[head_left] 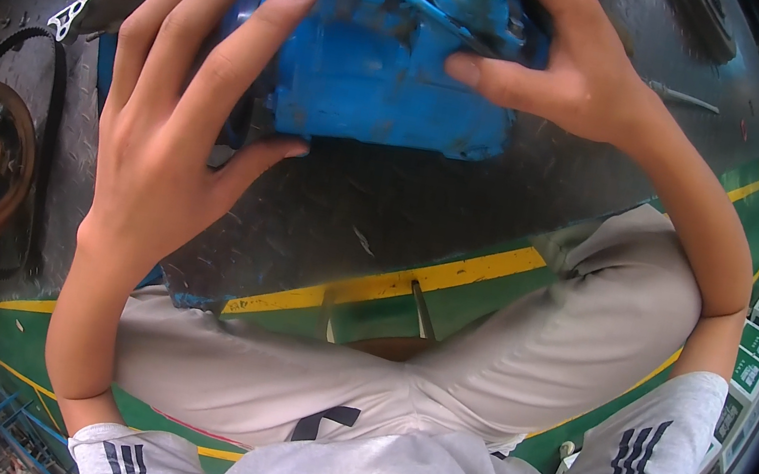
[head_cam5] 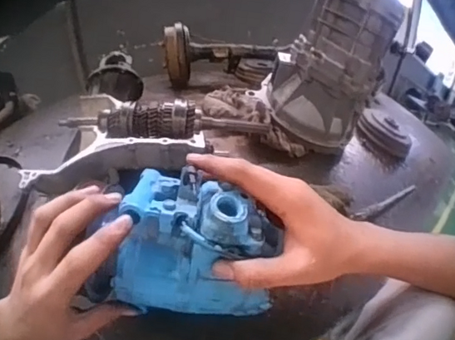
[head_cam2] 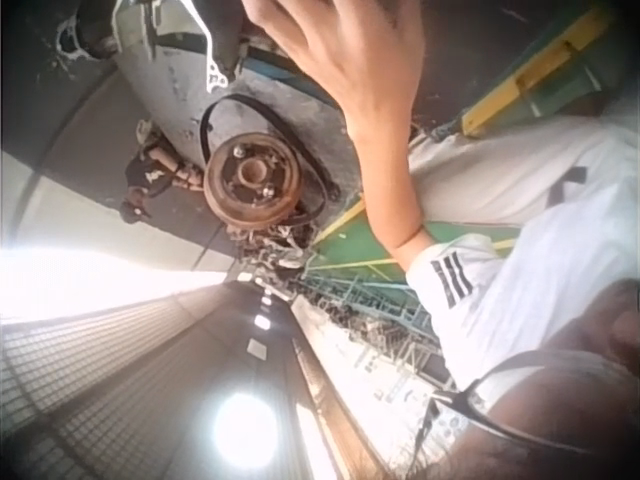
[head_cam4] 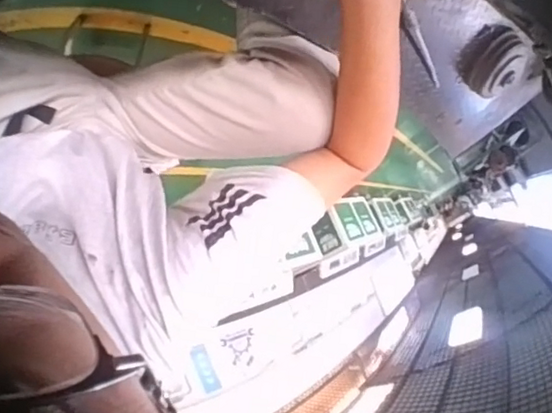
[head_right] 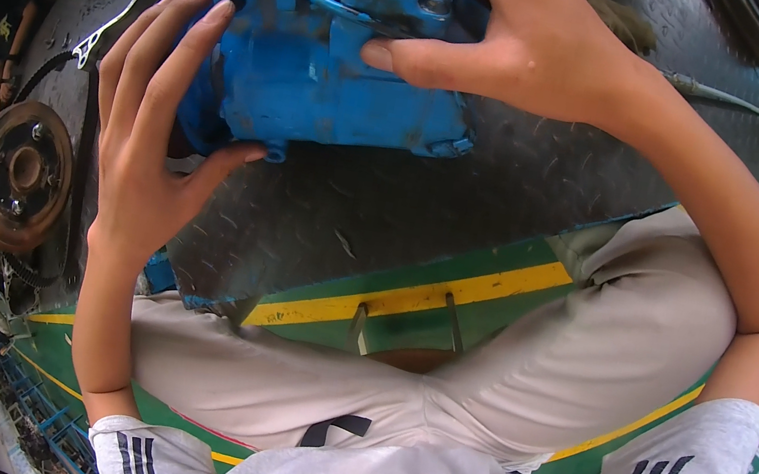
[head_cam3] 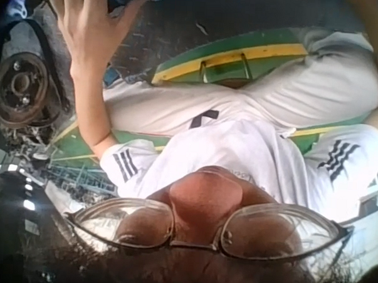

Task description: The person fits a gear assembly into a metal housing and then handles a blue compressor unit, touching its ports and a small electrical connector by hand.

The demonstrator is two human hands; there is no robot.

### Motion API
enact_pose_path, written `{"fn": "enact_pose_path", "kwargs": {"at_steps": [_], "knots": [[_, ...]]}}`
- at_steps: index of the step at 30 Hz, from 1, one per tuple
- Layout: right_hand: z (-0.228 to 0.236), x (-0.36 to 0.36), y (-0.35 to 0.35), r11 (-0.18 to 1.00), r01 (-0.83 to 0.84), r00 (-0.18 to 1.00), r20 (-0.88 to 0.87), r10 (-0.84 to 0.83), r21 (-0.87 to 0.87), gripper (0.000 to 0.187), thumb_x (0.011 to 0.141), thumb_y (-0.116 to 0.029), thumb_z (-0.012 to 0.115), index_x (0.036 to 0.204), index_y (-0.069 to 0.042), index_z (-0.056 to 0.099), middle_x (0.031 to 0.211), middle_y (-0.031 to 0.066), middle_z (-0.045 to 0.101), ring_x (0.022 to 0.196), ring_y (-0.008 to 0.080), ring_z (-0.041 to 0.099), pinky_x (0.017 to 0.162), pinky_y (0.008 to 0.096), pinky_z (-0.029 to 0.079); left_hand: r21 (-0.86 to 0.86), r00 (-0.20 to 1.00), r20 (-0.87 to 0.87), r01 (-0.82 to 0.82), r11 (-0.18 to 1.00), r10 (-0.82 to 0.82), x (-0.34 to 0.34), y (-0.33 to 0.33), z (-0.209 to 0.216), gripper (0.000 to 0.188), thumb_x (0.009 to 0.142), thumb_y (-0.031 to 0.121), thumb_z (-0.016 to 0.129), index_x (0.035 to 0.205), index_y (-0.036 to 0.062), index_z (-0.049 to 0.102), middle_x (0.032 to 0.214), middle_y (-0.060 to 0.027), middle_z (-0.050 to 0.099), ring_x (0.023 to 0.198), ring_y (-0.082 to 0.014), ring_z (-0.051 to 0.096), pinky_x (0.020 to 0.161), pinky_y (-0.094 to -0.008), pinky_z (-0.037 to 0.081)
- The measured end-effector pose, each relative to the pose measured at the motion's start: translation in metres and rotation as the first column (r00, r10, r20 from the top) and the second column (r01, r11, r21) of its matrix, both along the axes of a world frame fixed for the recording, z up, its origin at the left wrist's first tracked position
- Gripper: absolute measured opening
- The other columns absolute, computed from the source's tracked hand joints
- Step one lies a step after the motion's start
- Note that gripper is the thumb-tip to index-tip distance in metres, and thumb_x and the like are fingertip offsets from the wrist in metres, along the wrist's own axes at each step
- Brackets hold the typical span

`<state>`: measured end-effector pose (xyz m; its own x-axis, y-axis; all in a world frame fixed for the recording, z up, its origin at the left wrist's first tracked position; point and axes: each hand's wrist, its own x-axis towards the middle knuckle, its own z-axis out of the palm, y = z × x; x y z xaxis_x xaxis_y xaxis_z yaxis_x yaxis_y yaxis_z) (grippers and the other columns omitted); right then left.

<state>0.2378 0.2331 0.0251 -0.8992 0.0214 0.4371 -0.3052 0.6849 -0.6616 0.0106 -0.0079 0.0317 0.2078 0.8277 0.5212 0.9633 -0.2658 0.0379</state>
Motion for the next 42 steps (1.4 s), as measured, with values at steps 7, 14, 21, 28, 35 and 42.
{"fn": "enact_pose_path", "kwargs": {"at_steps": [7, 14, 21, 28, 35, 42], "knots": [[-0.001, -0.004, 0.006, 1.0, -0.001, 1.0, -0.005, 0.001, -0.018, 0.104, 0.088, -0.052, 0.081, 0.165, -0.003, 0.033, 0.152, 0.0229, 0.053, 0.138, 0.0378, 0.056, 0.117, 0.0493, 0.049, 0.056, 1.0, 0.024, 0.016, 0.998, -0.017, -0.008, 0.003, -0.007, 0.105, 0.069, 0.028, 0.098, 0.161, 0.0114, 0.049, 0.164, -0.0177, 0.049, 0.149, -0.0399, 0.047, 0.121, -0.051, 0.04], [-0.004, -0.012, 0.012, 0.991, 0.081, 0.995, 0.062, -0.075, -0.106, 0.101, 0.088, -0.059, 0.078, 0.165, -0.008, 0.037, 0.153, 0.0216, 0.054, 0.14, 0.0391, 0.054, 0.118, 0.0532, 0.048, -0.004, 0.947, 0.317, 0.061, 0.998, -0.056, -0.019, 0.012, -0.015, 0.111, 0.073, 0.013, 0.091, 0.167, 0.0079, 0.03, 0.172, -0.0198, 0.033, 0.158, -0.0396, 0.036, 0.13, -0.0508, 0.033], [0.01, -0.013, 0.003, 0.939, 0.277, 0.942, 0.251, -0.223, -0.205, 0.1, 0.089, -0.067, 0.076, 0.163, -0.01, 0.04, 0.151, 0.0209, 0.056, 0.14, 0.0375, 0.055, 0.115, 0.0508, 0.05, 0.005, 0.74, 0.668, 0.1, 0.995, -0.078, -0.013, 0.024, -0.031, 0.098, 0.071, -0.009, 0.059, 0.163, 0.0104, 0.032, 0.169, -0.0149, 0.034, 0.159, -0.0334, 0.036, 0.133, -0.0459, 0.028], [-0.002, -0.02, 0.005, 0.861, 0.459, 0.878, 0.258, -0.403, -0.219, 0.079, 0.1, -0.057, 0.07, 0.155, -0.004, 0.051, 0.144, 0.0194, 0.063, 0.135, 0.0325, 0.059, 0.111, 0.0437, 0.053, 0.023, 0.758, 0.65, 0.051, 0.998, -0.053, -0.02, 0.037, -0.034, 0.093, 0.072, -0.012, 0.071, 0.157, 0.0134, 0.043, 0.169, -0.0153, 0.037, 0.152, -0.0403, 0.044, 0.128, -0.0485, 0.038], [-0.001, -0.016, 0.0, 0.81, 0.565, 0.811, 0.284, -0.511, -0.157, 0.074, 0.103, -0.057, 0.067, 0.15, 0.0, 0.055, 0.14, 0.0209, 0.065, 0.131, 0.0315, 0.061, 0.11, 0.0411, 0.052, 0.055, 0.692, 0.72, 0.021, 0.998, -0.055, -0.011, 0.034, -0.04, 0.093, 0.067, -0.005, 0.056, 0.158, 0.0098, 0.04, 0.169, -0.0149, 0.038, 0.156, -0.035, 0.039, 0.132, -0.0462, 0.028], [-0.019, -0.016, 0.019, 0.882, 0.449, 0.875, 0.27, -0.402, -0.139, 0.067, 0.1, -0.058, 0.07, 0.141, -0.006, 0.06, 0.127, 0.0127, 0.065, 0.117, 0.0233, 0.064, 0.103, 0.0368, 0.052, 0.004, 0.745, 0.666, -0.061, 0.998, 0.042, 0.013, 0.014, -0.029, 0.091, 0.072, -0.015, 0.057, 0.158, 0.0069, 0.037, 0.171, -0.0174, 0.03, 0.159, -0.038, 0.034, 0.132, -0.0447, 0.027]]}}
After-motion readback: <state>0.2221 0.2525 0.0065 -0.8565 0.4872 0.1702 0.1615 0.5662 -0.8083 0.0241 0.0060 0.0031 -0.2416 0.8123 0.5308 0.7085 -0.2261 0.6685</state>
